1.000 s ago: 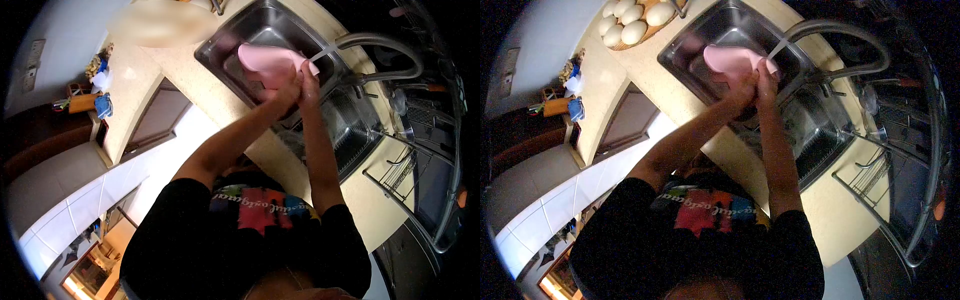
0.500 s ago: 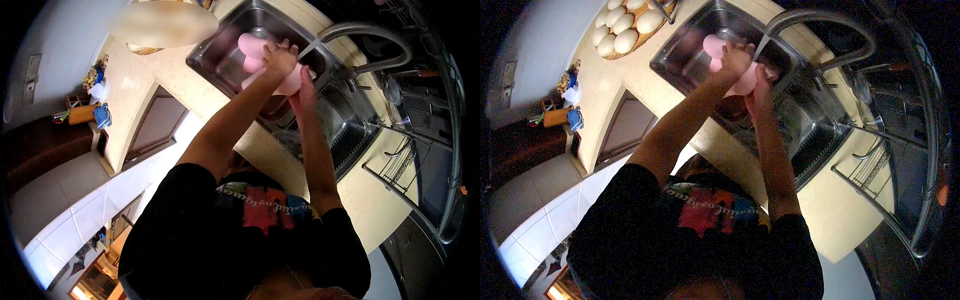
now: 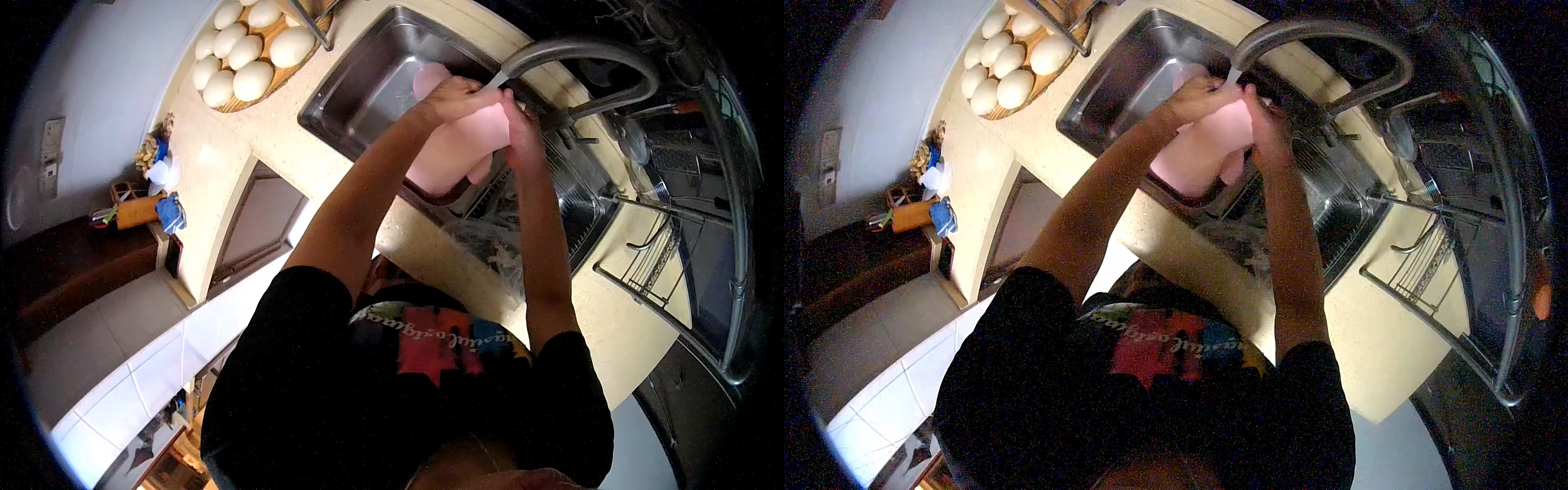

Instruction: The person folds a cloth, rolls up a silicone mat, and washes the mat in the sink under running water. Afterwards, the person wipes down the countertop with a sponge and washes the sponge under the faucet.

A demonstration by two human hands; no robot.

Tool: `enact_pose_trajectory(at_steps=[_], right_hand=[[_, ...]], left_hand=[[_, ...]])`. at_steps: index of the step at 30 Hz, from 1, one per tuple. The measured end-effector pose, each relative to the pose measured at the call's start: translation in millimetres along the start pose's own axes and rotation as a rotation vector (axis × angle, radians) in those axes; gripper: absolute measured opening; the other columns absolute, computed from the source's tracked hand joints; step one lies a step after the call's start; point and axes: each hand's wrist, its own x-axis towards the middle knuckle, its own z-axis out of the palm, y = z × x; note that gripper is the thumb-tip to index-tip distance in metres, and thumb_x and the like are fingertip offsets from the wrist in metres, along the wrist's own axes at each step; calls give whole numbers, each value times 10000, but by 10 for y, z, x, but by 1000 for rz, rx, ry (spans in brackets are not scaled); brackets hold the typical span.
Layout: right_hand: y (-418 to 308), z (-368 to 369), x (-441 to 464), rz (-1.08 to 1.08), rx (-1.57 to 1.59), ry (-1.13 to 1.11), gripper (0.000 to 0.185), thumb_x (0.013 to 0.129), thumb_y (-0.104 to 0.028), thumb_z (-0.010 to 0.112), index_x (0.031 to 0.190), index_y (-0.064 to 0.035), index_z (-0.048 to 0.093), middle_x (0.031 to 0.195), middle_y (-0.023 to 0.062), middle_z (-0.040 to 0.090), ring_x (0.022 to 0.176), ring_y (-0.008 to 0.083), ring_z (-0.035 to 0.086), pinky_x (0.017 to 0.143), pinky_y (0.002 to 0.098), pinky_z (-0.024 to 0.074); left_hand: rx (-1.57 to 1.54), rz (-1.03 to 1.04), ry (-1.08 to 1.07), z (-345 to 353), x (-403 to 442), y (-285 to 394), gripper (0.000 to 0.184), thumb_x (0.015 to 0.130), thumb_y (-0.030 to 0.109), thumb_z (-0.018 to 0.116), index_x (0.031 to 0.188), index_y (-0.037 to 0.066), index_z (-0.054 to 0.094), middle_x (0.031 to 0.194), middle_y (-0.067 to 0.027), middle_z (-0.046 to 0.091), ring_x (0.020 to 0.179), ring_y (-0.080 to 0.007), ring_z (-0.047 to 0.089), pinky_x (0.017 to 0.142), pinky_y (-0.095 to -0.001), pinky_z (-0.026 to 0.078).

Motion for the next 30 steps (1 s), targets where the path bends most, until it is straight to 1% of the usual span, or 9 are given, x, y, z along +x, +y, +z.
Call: enact_pose_trajectory(at_steps=[3,9,13,15,16,20,25,27,30], right_hand=[[-27,-113,186,-39,-233,88,440,893,-452,534,916,-25,636,838,62,640,770,186,589,702,328,448],[-172,9,341,42,-424,118,349,845,-390,645,881,-43,644,832,36,629,719,114,572,632,279,450],[-63,109,562,-24,-733,154,369,848,-422,596,765,-63,615,715,82,618,658,202,577,609,364,448],[29,217,569,-407,-733,530,303,874,-339,570,812,-42,575,699,89,604,641,262,581,611,391,455],[178,226,577,-406,-732,532,303,874,-339,570,812,-42,575,699,89,604,641,262,581,611,391,455],[719,527,348,-889,-955,289,335,919,-223,474,1173,-11,529,1318,234,412,1217,347,411,932,417,397],[1146,142,232,-910,-1254,344,401,938,-240,440,1281,-33,453,1348,221,395,1261,323,376,965,395,378],[1706,-421,406,65,-230,44,562,995,-383,224,1428,-25,225,1458,131,274,1350,232,223,1100,336,160],[1240,-209,103,-125,-289,114,548,961,-359,312,1392,-22,275,1381,123,340,1269,225,295,1047,331,219]], left_hand=[[199,345,-88,-80,118,-524,628,788,528,621,1144,12,586,1052,-144,644,954,-267,602,859,-344,458],[-483,-218,-134,-120,-370,1,318,843,286,658,1069,65,624,918,-33,631,821,-131,579,758,-285,473],[-632,-25,111,1,-378,-136,247,840,198,669,943,-23,635,836,-38,626,743,-100,562,665,-246,452],[-557,-185,333,-14,-386,-86,189,844,158,659,856,-26,618,807,-29,606,696,-91,540,591,-239,440],[-914,-61,488,100,-323,-142,177,858,141,638,829,-30,602,788,-43,598,666,-98,535,548,-247,436],[-859,-153,666,200,-229,-169,202,879,158,610,875,-43,594,782,-62,603,678,-122,555,562,-257,455],[-1164,-199,562,108,-417,-14,352,908,312,564,961,-34,603,828,-99,628,688,-180,593,610,-308,494],[-1134,-200,583,68,-354,-172,418,928,352,517,1017,-50,589,897,-125,640,771,-206,616,678,-330,505],[-1249,-146,380,-4,-321,-289,363,895,320,594,1005,-25,573,871,-113,623,763,-198,605,675,-323,511]])
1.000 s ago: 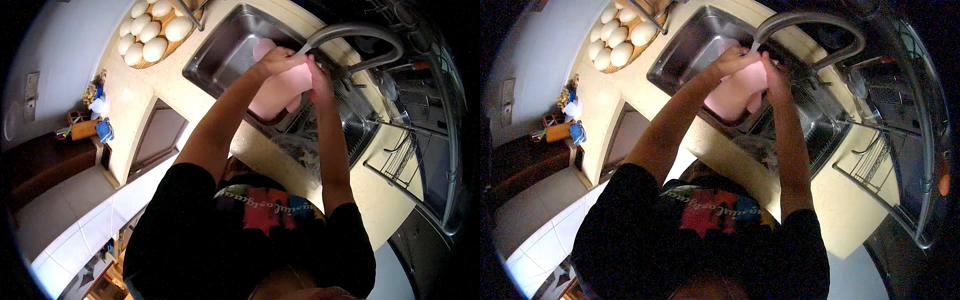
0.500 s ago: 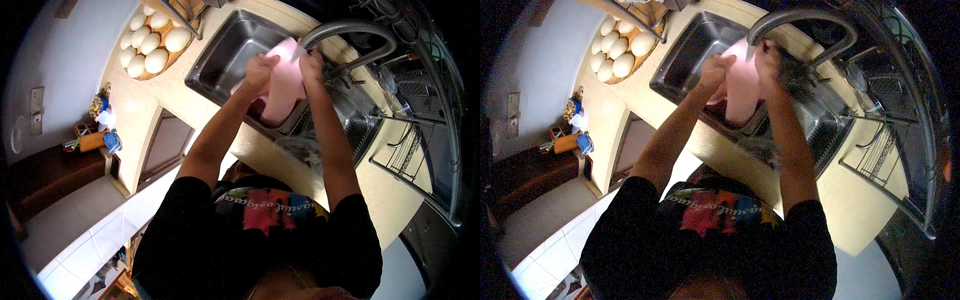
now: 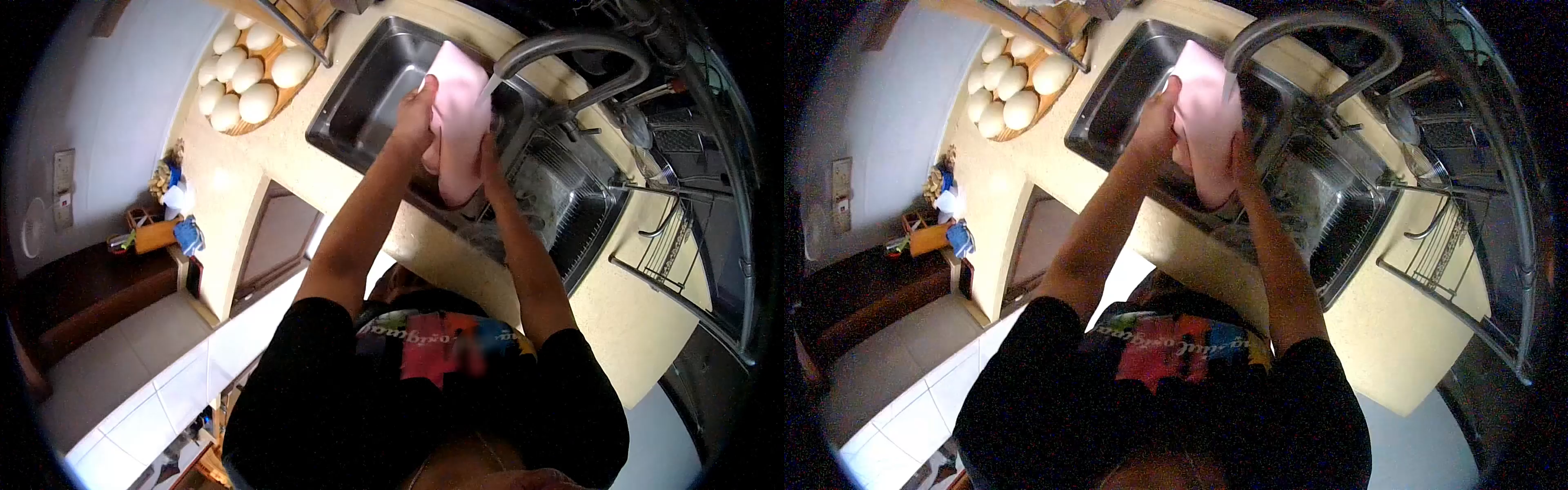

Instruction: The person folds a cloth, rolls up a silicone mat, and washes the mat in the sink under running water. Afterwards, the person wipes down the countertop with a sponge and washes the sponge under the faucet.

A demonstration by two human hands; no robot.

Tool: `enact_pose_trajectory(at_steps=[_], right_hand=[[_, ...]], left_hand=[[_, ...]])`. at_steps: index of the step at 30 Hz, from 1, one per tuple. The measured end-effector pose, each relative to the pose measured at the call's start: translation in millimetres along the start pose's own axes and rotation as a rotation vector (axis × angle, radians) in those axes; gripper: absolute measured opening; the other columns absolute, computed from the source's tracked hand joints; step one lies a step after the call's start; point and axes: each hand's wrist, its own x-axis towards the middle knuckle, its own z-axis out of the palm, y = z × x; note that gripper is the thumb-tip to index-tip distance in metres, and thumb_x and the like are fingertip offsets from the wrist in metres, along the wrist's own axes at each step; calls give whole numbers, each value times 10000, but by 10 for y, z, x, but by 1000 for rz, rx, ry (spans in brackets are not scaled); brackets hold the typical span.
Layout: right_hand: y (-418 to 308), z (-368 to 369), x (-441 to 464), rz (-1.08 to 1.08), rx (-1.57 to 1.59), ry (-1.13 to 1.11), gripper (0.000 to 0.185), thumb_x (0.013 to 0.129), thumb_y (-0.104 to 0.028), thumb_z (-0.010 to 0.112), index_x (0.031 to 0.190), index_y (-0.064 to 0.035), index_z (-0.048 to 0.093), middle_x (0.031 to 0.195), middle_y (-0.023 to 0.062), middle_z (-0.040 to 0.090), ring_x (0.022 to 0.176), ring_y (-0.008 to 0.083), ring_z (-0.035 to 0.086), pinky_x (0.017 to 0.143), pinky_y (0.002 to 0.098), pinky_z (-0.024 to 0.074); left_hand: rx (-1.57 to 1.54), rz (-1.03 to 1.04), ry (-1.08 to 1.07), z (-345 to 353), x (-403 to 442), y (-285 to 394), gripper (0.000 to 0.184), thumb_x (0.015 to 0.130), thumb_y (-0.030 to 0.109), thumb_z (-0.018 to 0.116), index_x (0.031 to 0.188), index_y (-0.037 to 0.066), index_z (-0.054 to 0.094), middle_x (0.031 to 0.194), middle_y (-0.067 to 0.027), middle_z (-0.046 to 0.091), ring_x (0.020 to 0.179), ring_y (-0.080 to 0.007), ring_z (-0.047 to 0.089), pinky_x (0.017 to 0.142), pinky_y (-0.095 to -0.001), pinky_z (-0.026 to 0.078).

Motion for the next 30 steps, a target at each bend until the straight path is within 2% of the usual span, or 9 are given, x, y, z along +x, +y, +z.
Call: enact_pose_trajectory(at_steps=[5,9,12,14,15,17,25,27,30], right_hand=[[-886,-12,283,-283,-93,71,528,876,-299,532,1301,-15,401,1189,105,503,1066,206,474,912,320,367],[-1181,-183,377,-14,-29,-207,497,809,-216,687,1226,-22,498,1076,88,599,937,184,581,830,313,454],[-1033,-201,353,-80,205,-77,322,805,-142,691,1090,-37,585,1020,67,624,908,158,590,784,291,464],[-1178,-101,176,-77,438,-4,195,816,-110,673,993,-44,627,947,38,642,845,127,598,741,275,470],[-1231,-96,118,-68,431,-4,195,816,-110,673,993,-44,627,947,38,642,845,127,598,741,275,470],[-1335,-99,82,-184,411,14,215,808,-100,674,1006,-35,625,942,47,644,835,145,605,739,289,477],[-1493,-296,96,-117,454,175,205,826,-92,654,1019,-36,614,937,65,651,774,181,637,703,295,518],[-1446,-323,137,-116,472,205,188,827,-81,652,1005,-34,617,934,70,651,766,185,640,703,292,518],[-1382,-327,42,-181,295,150,178,811,-122,679,955,-28,634,873,35,645,763,149,607,698,280,495]], left_hand=[[262,-128,-89,259,-176,149,454,888,395,578,1039,-34,583,927,-122,632,802,-191,608,687,-327,504],[570,-148,-77,523,-230,358,616,846,548,563,1051,-31,619,969,-128,645,849,-192,603,747,-343,484],[752,-97,-12,587,-214,453,596,802,527,638,1039,-20,629,933,-118,657,822,-181,612,722,-332,492],[1109,30,-273,540,-207,475,295,797,263,715,927,6,653,804,-71,649,691,-123,600,641,-285,502],[1101,23,-271,422,-141,389,295,797,263,715,927,6,653,804,-71,649,691,-123,600,641,-285,502],[591,-174,-554,106,99,194,245,719,159,775,895,19,678,813,-64,661,707,-95,597,683,-247,489],[1200,-14,-332,-464,140,131,327,720,240,739,972,41,676,927,-88,684,835,-176,638,750,-316,502],[1957,-14,-93,-553,49,121,391,774,320,661,1075,70,643,1052,-131,654,946,-257,633,789,-361,504],[1838,132,243,-816,15,-282,399,820,420,599,1037,86,626,1077,-168,619,1030,-315,590,869,-412,470]])
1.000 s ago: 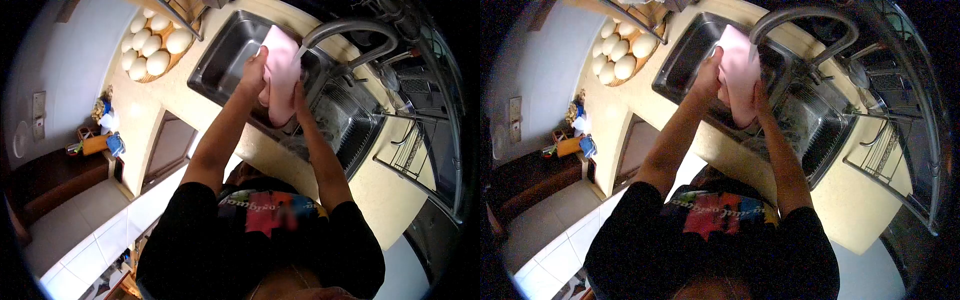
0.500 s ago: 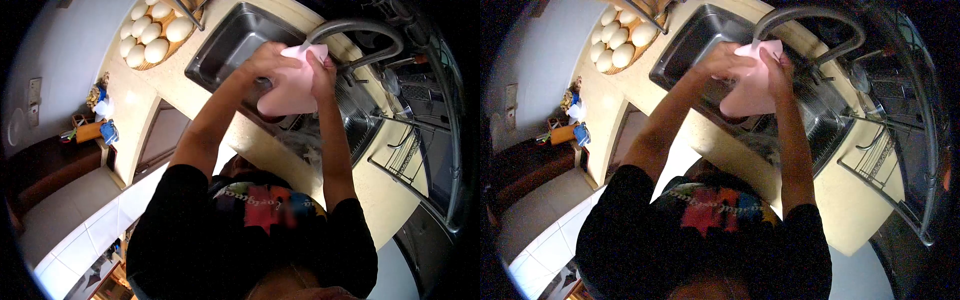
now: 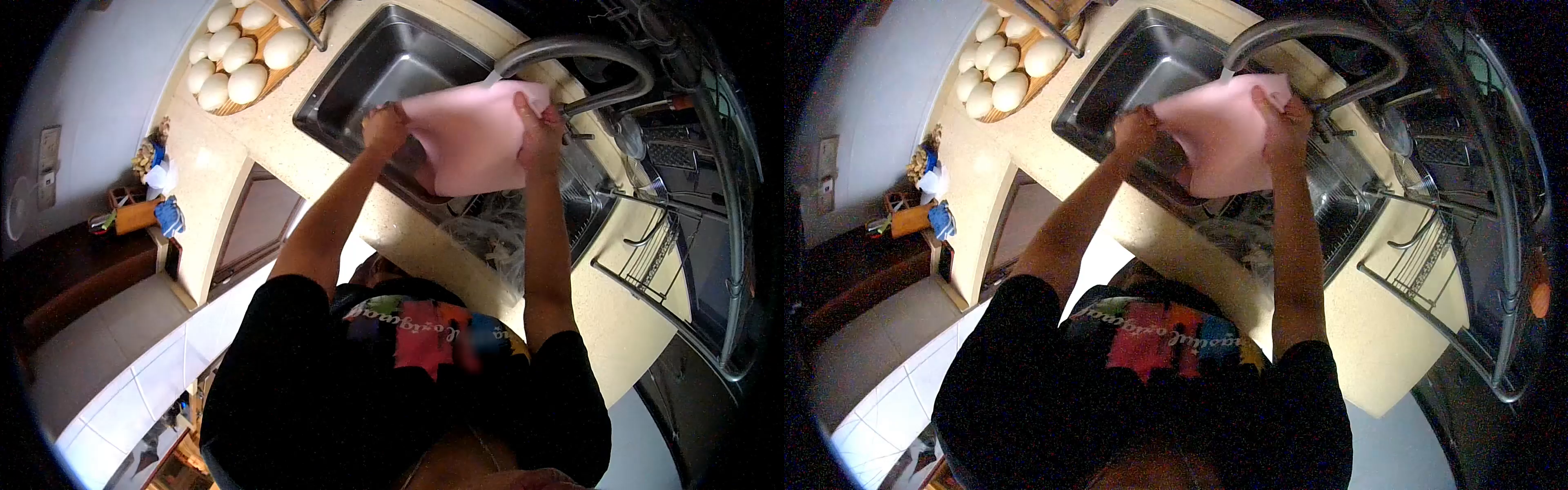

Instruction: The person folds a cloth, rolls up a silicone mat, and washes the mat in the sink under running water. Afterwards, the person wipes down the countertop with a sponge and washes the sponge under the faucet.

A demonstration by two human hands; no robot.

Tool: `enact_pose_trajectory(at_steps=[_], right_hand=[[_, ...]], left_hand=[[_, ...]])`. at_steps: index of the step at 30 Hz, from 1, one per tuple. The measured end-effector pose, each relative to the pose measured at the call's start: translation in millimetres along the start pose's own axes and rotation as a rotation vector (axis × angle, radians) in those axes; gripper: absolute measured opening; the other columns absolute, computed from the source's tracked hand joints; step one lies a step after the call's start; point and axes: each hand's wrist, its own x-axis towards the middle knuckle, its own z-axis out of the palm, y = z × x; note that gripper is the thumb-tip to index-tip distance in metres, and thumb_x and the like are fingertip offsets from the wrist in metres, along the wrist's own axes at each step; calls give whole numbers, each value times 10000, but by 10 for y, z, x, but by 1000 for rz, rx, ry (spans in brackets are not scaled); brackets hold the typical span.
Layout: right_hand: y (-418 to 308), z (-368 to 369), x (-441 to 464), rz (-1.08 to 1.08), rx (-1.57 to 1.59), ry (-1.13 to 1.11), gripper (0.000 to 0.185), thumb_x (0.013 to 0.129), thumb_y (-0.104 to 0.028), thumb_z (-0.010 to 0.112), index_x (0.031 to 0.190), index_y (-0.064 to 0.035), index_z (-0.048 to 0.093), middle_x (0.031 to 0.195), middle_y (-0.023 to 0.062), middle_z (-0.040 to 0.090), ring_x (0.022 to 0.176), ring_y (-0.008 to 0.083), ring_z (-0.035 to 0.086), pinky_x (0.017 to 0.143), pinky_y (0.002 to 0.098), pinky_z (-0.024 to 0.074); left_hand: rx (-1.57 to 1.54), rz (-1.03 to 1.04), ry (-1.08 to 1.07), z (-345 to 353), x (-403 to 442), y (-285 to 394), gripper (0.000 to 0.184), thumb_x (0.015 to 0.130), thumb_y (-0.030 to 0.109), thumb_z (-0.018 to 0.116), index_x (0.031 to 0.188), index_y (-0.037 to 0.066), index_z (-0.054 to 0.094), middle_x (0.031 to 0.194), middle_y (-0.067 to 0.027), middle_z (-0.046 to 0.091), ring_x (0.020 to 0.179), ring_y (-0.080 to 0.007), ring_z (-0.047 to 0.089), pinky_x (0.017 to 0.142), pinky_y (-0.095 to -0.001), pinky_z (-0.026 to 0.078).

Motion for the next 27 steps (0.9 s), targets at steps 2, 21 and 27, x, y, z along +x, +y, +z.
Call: enact_pose_trajectory(at_steps=[2,21,27], right_hand=[[107,56,-133,68,-389,-121,125,832,-98,649,938,-34,637,871,38,654,787,129,608,729,278,498],[901,373,1,645,-192,-394,682,931,-519,378,1330,33,345,1261,142,441,1136,244,441,957,359,373],[629,973,-641,299,-784,-90,546,958,-442,351,1264,4,428,1234,143,476,1053,238,509,865,356,437]], left_hand=[[-616,-218,12,707,191,-51,434,825,477,594,989,76,601,1049,-151,613,1001,-333,585,853,-442,467],[-1913,-138,-560,-162,-606,628,415,853,53,493,1263,5,450,1171,-134,563,1031,-253,581,886,-359,499],[-2028,-245,-410,-173,-426,622,341,865,-35,451,1184,32,549,1095,-111,595,981,-252,590,854,-346,498]])
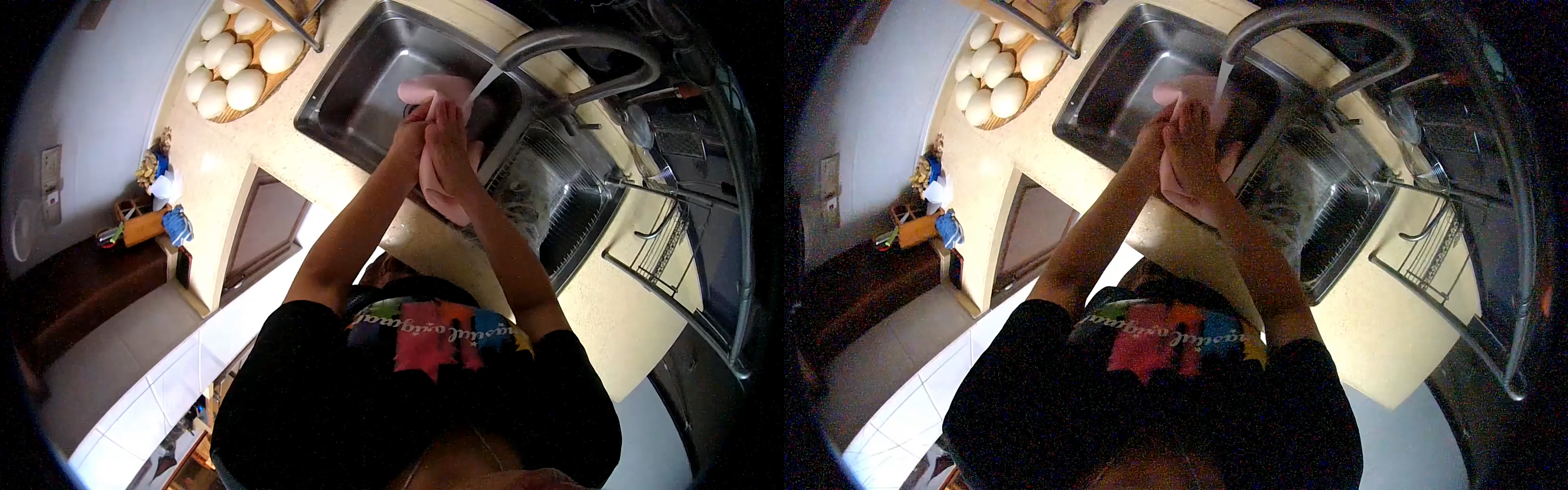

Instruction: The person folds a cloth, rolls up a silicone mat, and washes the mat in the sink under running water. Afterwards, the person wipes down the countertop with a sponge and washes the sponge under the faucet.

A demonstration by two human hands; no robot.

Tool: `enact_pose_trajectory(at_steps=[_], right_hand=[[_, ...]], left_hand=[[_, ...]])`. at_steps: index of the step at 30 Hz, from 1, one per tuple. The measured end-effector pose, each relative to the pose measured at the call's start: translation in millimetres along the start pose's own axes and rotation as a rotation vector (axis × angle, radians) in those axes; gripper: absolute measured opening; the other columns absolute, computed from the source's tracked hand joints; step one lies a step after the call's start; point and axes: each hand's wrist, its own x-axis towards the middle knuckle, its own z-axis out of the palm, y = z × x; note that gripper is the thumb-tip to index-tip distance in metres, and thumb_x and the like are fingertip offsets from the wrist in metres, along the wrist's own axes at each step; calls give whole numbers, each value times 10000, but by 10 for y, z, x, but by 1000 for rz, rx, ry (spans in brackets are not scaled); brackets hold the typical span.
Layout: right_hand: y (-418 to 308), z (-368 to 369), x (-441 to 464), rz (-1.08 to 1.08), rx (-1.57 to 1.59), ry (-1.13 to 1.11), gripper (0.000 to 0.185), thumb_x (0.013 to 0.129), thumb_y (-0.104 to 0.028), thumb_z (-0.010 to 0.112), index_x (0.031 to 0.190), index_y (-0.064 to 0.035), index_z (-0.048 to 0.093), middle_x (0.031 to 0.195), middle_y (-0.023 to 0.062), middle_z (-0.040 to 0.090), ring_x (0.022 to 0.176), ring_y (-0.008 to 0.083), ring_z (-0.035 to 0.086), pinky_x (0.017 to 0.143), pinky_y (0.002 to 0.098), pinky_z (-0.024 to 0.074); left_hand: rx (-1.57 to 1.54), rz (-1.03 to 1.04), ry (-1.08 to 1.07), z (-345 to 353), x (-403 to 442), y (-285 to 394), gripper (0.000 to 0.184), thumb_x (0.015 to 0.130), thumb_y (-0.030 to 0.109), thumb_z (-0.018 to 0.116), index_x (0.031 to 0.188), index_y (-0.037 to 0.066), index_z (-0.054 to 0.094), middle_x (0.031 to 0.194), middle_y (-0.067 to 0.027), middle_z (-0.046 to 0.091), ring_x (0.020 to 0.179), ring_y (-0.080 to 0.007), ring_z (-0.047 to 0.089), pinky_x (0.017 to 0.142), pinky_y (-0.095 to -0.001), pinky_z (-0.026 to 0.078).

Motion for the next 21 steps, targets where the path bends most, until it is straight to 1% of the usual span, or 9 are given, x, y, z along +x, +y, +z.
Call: enact_pose_trajectory(at_steps=[1,3,7,9,11,14,17,19,21], right_hand=[[237,32,201,-310,-119,71,513,969,-410,324,1254,1,436,1259,160,461,1079,245,502,878,368,431],[567,-33,524,-613,-236,149,483,980,-379,297,1245,-2,443,1284,177,446,1106,252,494,891,380,424],[785,-373,1074,-303,747,-712,381,946,-246,360,1208,15,453,1254,222,417,1149,327,429,930,399,392],[732,-310,970,-219,984,-925,359,938,-213,376,1199,19,455,1247,233,410,1160,346,412,940,404,383],[184,-142,-2,-553,-123,290,328,897,-164,462,1181,0,464,1220,235,433,1173,383,406,1011,442,318],[479,-98,-149,-720,-140,255,278,841,-5,496,1118,-3,480,1149,180,440,1070,357,460,897,392,422],[581,-201,-305,-625,-15,94,232,833,-20,516,1064,1,503,1097,161,477,1023,344,493,893,409,420],[582,-286,-187,-570,48,-34,214,829,-21,526,1042,3,517,1071,155,491,985,336,514,872,411,426],[562,-306,101,-663,-133,349,145,828,-27,547,969,1,539,978,144,519,887,317,541,796,401,440]], left_hand=[[-67,-12,-22,-5,8,8,328,870,-22,457,1176,39,557,1088,-105,599,976,-240,592,841,-338,501],[34,-49,-7,139,-137,88,330,865,-16,469,1179,42,552,1083,-104,601,965,-238,594,836,-334,502],[137,16,-41,174,-71,26,365,847,-10,500,1206,49,524,1062,-104,604,936,-245,598,821,-329,505],[169,41,-24,108,39,78,362,866,52,511,1228,58,508,1091,-101,596,964,-231,589,841,-322,494],[190,63,3,106,111,176,370,885,113,522,1250,66,492,1120,-98,588,993,-218,579,860,-316,483],[-2,54,-155,242,162,371,387,846,-7,524,1228,53,518,1046,-105,607,936,-256,598,830,-335,500],[76,84,-62,294,180,401,395,863,17,524,1255,66,509,1065,-109,605,949,-248,595,843,-340,494],[-21,64,-244,300,231,358,426,871,29,523,1293,79,483,1097,-116,596,967,-247,587,855,-351,489],[-17,68,-204,320,301,215,429,874,34,524,1299,78,479,1108,-116,591,974,-248,584,859,-353,488]])
